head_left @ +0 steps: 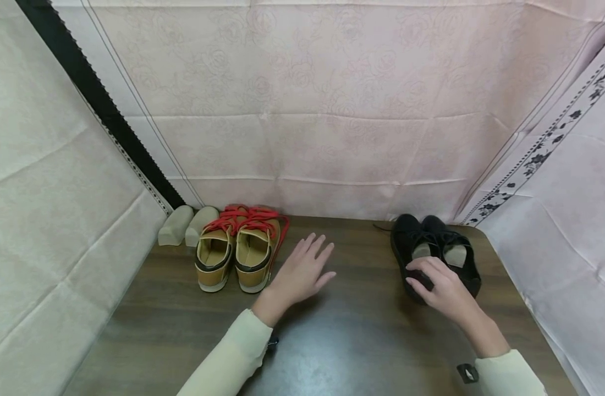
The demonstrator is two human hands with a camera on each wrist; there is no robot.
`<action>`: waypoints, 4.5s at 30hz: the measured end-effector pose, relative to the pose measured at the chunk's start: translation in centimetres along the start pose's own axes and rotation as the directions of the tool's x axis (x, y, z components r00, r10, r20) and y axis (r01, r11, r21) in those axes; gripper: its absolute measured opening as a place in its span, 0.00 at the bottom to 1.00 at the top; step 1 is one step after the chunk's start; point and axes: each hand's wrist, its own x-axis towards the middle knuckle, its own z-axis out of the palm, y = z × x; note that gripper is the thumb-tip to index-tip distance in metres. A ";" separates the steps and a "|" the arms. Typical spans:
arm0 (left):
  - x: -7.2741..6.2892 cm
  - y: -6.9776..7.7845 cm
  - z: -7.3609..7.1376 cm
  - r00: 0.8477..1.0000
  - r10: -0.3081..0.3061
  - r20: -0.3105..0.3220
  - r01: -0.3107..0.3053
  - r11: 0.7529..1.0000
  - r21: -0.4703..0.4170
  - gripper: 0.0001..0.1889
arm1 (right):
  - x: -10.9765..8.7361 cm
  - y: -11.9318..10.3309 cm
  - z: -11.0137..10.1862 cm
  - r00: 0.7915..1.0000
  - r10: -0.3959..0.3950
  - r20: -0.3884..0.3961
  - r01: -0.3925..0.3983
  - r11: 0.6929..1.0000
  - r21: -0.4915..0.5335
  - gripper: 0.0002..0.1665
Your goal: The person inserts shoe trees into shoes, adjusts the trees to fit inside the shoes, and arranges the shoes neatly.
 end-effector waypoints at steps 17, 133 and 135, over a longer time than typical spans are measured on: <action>-3.5 -3.2 -1.5 0.998 -0.042 -0.036 0.044 0.997 0.057 0.33 | 1.3 -1.7 1.9 0.998 0.024 0.051 -0.025 1.000 0.013 0.29; -11.2 -9.1 -0.6 0.922 -0.090 -0.376 0.011 0.978 -0.208 0.14 | 11.2 -10.4 14.1 0.947 -0.071 0.314 -0.004 0.973 0.233 0.30; -11.1 -8.8 -0.5 0.923 -0.082 -0.376 0.002 0.978 -0.208 0.14 | 11.1 -10.3 13.9 0.946 -0.067 0.317 -0.010 0.972 0.234 0.30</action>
